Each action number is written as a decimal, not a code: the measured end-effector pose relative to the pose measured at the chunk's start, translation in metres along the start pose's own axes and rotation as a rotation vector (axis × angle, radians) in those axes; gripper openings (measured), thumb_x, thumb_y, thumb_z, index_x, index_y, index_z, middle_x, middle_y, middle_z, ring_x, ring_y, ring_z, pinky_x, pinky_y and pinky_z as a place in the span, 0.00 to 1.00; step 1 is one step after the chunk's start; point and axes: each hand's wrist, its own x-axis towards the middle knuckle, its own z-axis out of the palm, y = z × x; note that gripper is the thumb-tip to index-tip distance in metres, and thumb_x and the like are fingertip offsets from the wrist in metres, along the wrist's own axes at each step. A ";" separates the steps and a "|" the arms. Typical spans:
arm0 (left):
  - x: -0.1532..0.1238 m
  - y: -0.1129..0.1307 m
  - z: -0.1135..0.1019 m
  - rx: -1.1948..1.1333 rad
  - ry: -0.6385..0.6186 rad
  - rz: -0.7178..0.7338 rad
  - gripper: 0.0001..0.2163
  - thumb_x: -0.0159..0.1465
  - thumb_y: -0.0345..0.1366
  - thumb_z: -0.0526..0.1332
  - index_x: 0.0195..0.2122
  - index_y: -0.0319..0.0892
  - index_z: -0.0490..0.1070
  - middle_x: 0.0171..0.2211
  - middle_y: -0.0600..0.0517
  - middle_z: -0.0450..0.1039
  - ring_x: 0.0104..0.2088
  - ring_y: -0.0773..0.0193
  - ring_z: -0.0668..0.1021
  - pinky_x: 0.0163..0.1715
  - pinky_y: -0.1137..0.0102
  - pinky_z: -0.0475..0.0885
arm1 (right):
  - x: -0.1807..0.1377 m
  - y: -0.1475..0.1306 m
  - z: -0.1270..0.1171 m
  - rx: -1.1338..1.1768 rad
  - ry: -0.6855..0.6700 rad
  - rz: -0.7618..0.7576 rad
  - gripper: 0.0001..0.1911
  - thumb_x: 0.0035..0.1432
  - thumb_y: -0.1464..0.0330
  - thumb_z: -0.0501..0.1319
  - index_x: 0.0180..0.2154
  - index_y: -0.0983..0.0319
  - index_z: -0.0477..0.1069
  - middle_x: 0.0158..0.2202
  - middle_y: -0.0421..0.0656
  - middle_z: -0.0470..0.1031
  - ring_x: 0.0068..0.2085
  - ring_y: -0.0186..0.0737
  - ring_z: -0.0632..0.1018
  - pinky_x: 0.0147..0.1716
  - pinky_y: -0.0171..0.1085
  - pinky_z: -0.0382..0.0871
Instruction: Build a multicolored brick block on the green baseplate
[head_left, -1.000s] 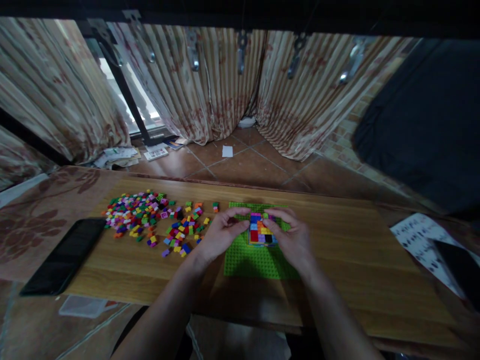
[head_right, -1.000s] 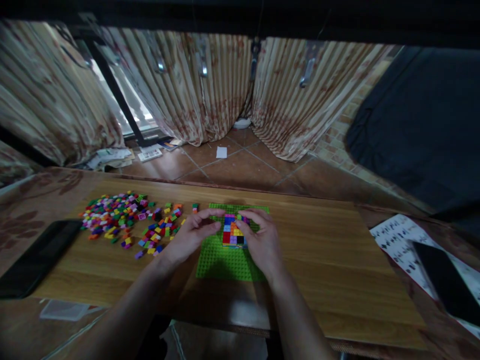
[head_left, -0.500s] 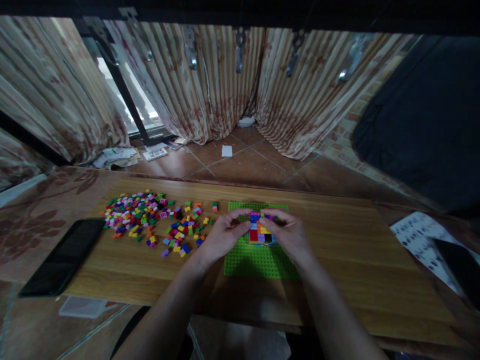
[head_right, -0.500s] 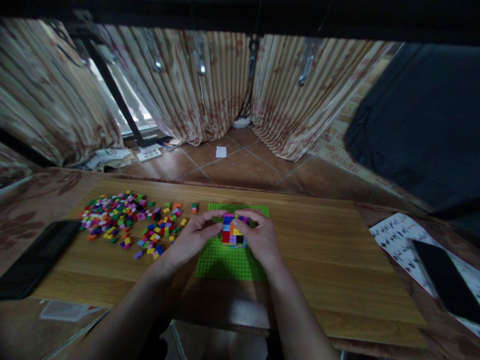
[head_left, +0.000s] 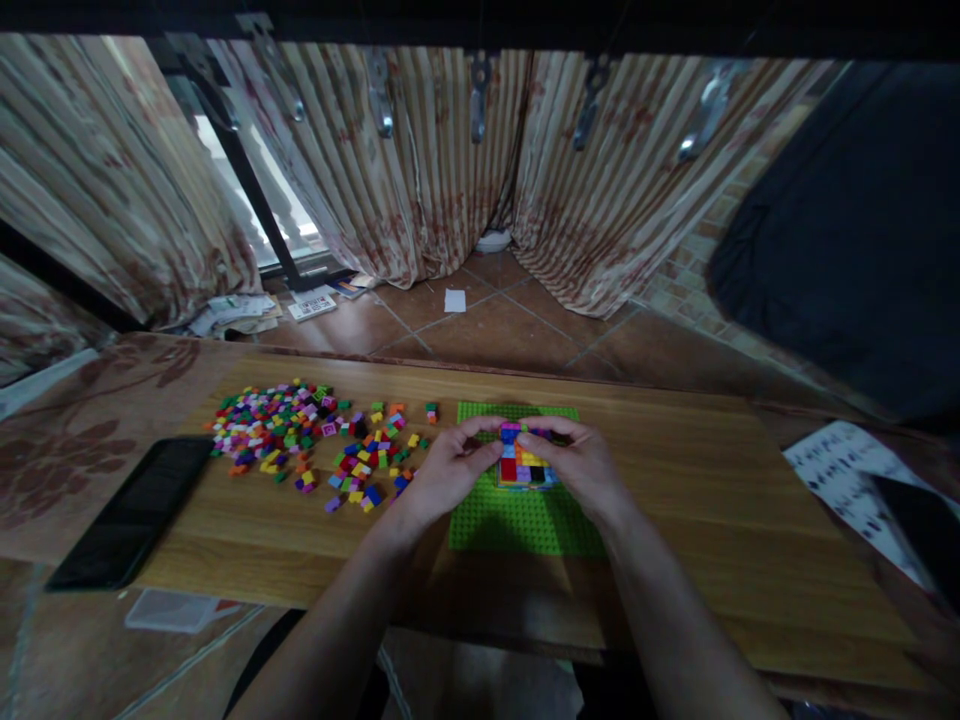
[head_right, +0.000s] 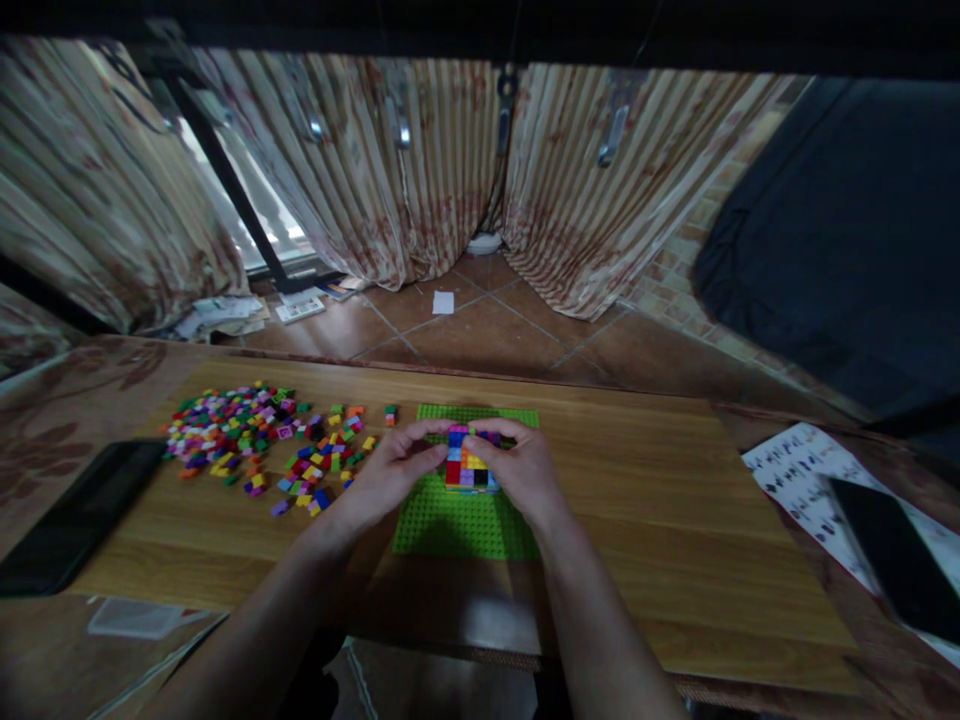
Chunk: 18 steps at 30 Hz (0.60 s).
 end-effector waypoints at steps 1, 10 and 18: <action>0.000 0.000 0.000 0.002 -0.001 0.003 0.17 0.57 0.39 0.69 0.47 0.41 0.77 0.38 0.50 0.80 0.33 0.65 0.78 0.38 0.70 0.72 | 0.000 0.001 0.000 -0.011 0.002 -0.005 0.16 0.39 0.58 0.74 0.32 0.57 0.83 0.31 0.41 0.83 0.30 0.40 0.79 0.33 0.40 0.74; -0.001 0.003 0.001 0.007 0.006 0.025 0.16 0.57 0.38 0.69 0.46 0.41 0.77 0.41 0.49 0.80 0.35 0.64 0.78 0.40 0.69 0.72 | -0.002 -0.001 -0.004 0.207 0.035 0.046 0.23 0.37 0.56 0.76 0.38 0.55 0.82 0.38 0.42 0.83 0.39 0.41 0.80 0.42 0.41 0.74; 0.001 -0.003 -0.001 0.009 0.045 0.002 0.16 0.57 0.38 0.68 0.46 0.39 0.77 0.39 0.49 0.79 0.35 0.64 0.77 0.40 0.69 0.71 | 0.000 -0.001 0.005 0.185 0.082 0.055 0.21 0.42 0.51 0.73 0.35 0.58 0.82 0.36 0.43 0.83 0.37 0.42 0.81 0.39 0.42 0.74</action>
